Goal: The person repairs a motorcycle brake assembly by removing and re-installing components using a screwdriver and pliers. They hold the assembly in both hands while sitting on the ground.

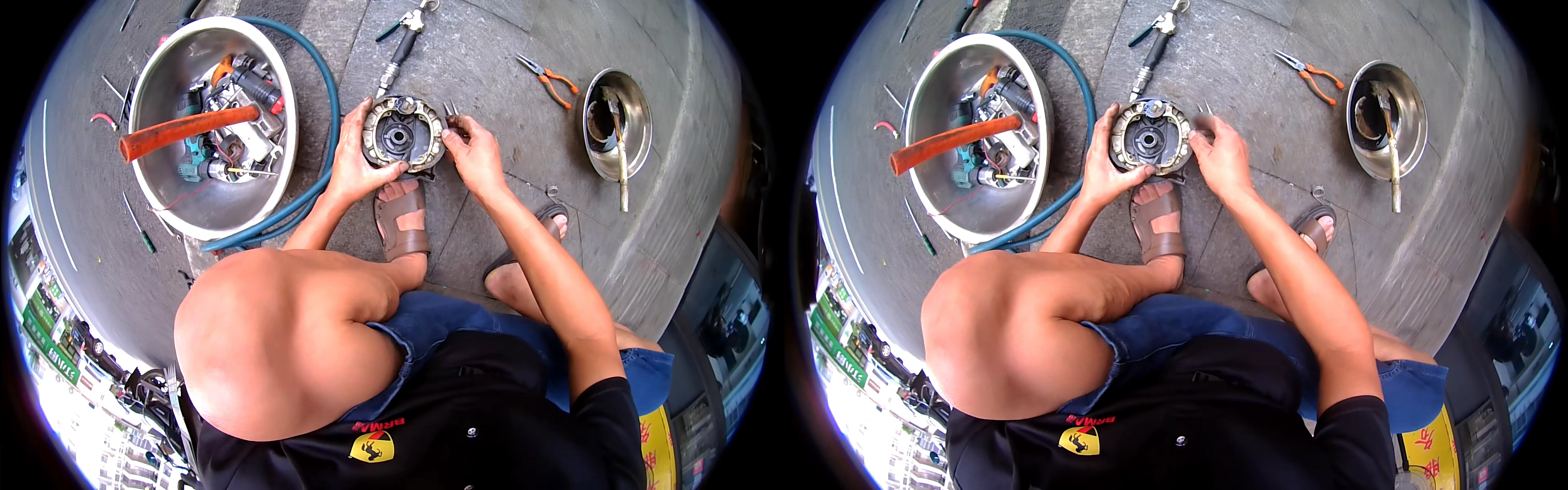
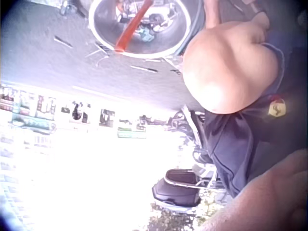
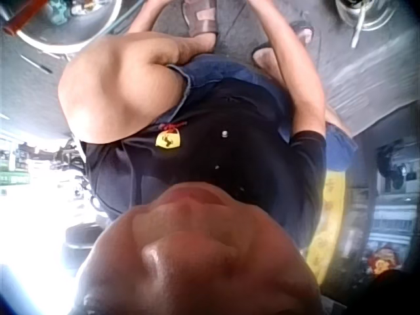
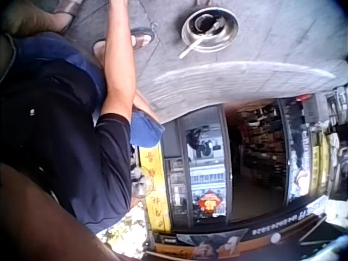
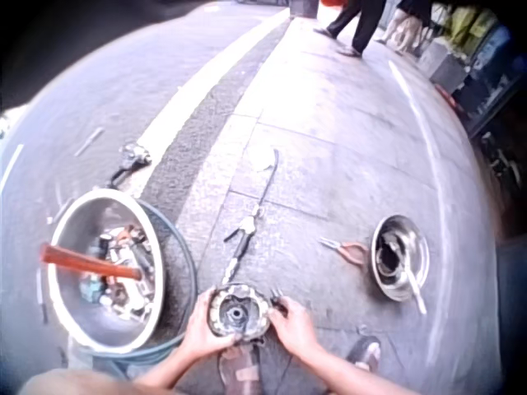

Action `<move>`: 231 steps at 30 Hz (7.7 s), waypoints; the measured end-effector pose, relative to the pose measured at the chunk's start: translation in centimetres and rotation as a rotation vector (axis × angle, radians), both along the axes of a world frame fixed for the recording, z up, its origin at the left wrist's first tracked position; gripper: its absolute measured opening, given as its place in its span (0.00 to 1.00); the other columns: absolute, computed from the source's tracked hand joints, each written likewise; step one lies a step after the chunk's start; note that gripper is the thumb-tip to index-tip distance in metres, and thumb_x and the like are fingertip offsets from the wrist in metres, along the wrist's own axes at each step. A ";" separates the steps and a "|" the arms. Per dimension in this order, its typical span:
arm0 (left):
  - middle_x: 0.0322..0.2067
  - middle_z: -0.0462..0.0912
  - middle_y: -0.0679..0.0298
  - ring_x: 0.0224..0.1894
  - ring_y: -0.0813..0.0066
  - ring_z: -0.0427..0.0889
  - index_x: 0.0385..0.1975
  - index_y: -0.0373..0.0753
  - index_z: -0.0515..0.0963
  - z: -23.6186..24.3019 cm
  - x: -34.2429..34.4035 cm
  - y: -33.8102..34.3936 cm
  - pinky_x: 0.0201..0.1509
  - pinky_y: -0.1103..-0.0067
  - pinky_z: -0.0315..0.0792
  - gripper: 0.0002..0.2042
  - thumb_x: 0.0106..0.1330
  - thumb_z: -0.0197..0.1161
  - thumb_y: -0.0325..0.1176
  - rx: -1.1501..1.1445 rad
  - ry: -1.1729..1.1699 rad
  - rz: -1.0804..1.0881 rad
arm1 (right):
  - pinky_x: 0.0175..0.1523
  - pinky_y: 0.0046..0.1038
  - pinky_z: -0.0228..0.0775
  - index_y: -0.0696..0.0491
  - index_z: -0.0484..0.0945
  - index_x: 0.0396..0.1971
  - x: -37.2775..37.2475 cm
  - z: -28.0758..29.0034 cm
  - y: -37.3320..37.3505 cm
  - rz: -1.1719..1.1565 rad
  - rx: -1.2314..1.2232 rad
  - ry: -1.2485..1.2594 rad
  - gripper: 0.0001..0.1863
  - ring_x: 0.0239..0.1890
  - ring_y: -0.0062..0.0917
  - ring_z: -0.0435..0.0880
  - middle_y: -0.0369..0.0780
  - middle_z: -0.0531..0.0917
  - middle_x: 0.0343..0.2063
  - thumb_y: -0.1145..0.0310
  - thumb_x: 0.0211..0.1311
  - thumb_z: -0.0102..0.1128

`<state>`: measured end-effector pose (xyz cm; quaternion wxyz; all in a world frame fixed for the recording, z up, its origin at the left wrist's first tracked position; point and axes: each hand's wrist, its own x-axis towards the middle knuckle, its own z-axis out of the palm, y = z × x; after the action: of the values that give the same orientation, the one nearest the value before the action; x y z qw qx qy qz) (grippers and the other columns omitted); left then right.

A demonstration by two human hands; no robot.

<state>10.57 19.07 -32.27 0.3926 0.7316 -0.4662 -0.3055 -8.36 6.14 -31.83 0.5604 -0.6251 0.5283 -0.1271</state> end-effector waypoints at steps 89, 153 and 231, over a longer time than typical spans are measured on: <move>0.71 0.60 0.45 0.74 0.49 0.59 0.72 0.30 0.54 0.8 3.8 -0.1 0.77 0.63 0.56 0.67 0.32 0.82 0.62 0.109 -0.082 -0.362 | 0.71 0.45 0.61 0.54 0.56 0.73 0.7 0.7 1.9 0.515 -0.374 -0.056 0.65 0.68 0.51 0.64 0.50 0.65 0.66 0.58 0.30 0.86; 0.68 0.66 0.45 0.72 0.50 0.62 0.70 0.32 0.59 0.7 4.0 -4.4 0.77 0.63 0.55 0.59 0.35 0.82 0.50 0.173 0.006 -0.656 | 0.46 0.43 0.76 0.56 0.81 0.39 -13.8 -1.7 -7.3 0.247 -0.250 0.590 0.17 0.42 0.45 0.86 0.50 0.86 0.35 0.56 0.64 0.64; 0.66 0.65 0.45 0.66 0.42 0.67 0.40 0.40 0.78 0.3 4.1 -4.2 0.68 0.57 0.64 0.28 0.42 0.80 0.47 0.035 -0.046 -0.723 | 0.48 0.43 0.76 0.55 0.86 0.35 3.6 1.8 -2.6 0.959 -0.033 0.215 0.16 0.41 0.45 0.87 0.49 0.87 0.34 0.57 0.56 0.68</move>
<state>14.71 14.89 -31.96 0.2359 0.5327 -0.6981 -0.4162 -4.76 3.54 -29.99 0.4879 -0.8164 0.2336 0.2022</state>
